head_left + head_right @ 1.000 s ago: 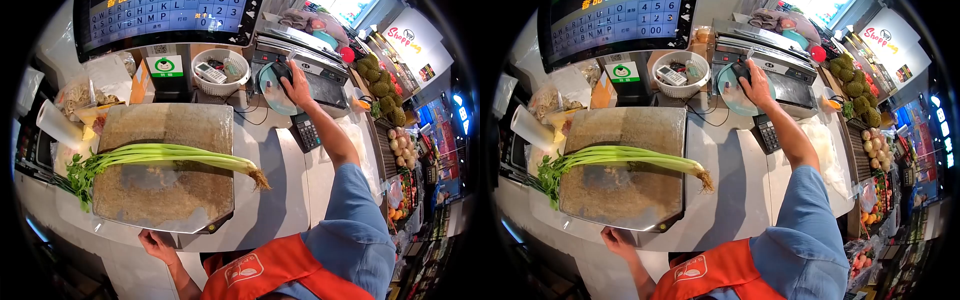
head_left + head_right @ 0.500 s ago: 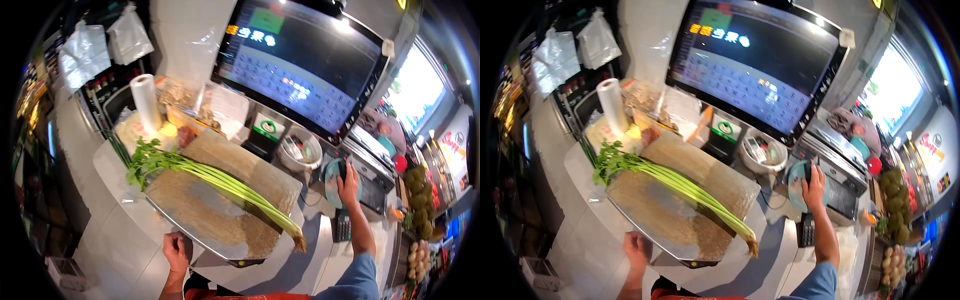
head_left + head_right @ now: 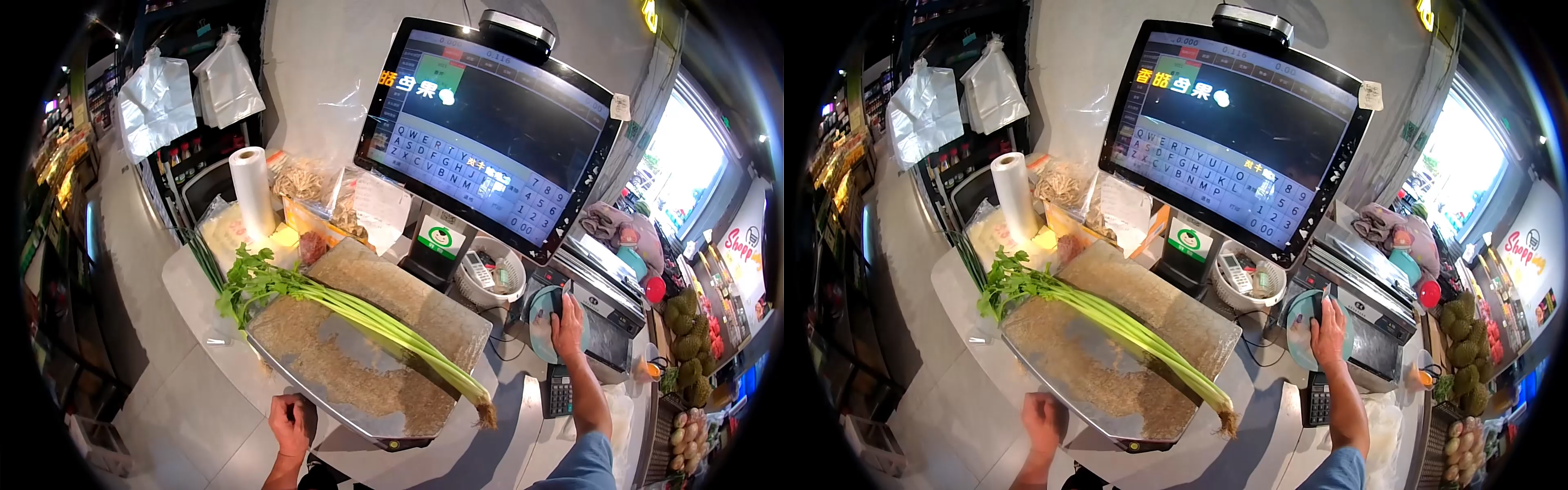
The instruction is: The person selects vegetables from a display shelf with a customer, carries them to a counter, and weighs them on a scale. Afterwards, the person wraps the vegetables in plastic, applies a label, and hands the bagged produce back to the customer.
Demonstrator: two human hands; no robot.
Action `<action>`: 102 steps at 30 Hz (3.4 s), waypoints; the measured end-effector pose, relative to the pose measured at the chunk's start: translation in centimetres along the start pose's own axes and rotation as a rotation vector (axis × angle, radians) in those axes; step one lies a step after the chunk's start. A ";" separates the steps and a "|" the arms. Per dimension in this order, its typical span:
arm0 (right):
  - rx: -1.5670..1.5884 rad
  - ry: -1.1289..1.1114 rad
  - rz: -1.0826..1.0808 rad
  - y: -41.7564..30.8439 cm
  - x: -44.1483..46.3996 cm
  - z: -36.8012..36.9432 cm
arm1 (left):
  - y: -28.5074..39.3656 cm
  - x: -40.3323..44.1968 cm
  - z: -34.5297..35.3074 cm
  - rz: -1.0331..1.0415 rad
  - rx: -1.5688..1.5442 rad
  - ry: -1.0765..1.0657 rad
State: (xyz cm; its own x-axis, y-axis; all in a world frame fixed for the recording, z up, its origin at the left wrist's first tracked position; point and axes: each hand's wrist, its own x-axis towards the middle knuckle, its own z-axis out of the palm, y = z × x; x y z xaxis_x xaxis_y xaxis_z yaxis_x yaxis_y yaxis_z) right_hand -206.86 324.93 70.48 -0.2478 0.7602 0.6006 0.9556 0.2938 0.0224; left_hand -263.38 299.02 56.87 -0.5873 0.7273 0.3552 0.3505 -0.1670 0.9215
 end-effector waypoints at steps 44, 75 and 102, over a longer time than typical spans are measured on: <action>0.032 -0.014 0.035 0.0 0.4 0.9 | -0.4 -0.1 -0.1 0.000 0.054 -0.015; -0.111 0.120 -0.017 2.4 0.0 2.5 | 0.7 0.4 0.0 0.018 0.177 -0.015; 0.376 0.048 0.391 -9.5 -23.1 -8.9 | -2.7 -0.2 -0.8 0.000 0.057 -0.128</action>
State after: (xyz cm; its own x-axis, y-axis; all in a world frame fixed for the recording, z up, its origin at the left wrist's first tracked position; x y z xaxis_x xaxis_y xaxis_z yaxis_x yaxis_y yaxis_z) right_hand -208.77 299.47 63.53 0.1306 0.8298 0.5426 0.8497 0.1883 -0.4924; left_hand -264.78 298.77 54.48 -0.4905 0.8069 0.3292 0.3939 -0.1317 0.9097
